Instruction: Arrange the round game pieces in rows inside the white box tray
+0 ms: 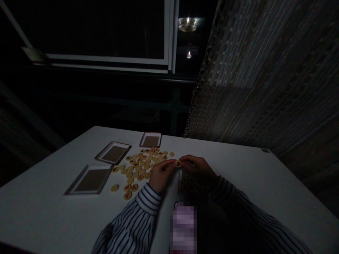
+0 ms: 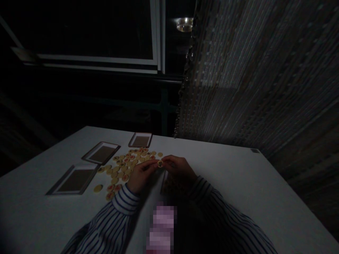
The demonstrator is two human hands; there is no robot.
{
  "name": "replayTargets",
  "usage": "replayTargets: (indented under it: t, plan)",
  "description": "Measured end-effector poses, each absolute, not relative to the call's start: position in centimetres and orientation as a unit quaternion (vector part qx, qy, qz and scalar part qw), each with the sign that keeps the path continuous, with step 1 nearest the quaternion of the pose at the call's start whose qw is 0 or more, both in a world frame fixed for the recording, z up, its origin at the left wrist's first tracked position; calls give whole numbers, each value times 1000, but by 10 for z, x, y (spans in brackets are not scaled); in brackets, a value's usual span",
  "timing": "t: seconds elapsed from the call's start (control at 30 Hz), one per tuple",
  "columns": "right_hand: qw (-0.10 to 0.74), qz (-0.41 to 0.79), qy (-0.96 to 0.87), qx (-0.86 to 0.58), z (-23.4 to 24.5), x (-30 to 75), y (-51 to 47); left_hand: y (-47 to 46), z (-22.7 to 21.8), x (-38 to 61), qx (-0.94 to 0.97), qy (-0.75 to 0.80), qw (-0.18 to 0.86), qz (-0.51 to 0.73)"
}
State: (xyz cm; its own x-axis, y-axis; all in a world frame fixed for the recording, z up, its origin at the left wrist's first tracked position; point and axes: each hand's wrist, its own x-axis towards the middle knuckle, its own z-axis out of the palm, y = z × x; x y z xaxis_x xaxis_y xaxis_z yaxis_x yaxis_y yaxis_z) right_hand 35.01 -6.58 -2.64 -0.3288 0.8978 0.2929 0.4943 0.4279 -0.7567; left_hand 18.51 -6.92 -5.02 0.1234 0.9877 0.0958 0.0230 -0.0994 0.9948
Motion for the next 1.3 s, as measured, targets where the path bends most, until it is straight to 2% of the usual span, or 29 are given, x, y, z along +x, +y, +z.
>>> replayTargets:
  t: [0.3, 0.87, 1.3]
  plan:
    - [346, 357, -725, -476, -46, 369, -68, -80, -61, 204, 543, 463, 510, 481]
    - [394, 440, -707, -389, -70, 385, -65, -73, -82, 213, 540, 490, 523, 441]
    - [391, 449, -692, -408, -68, 380, -67, -74, -81, 210, 521, 482, 552, 437]
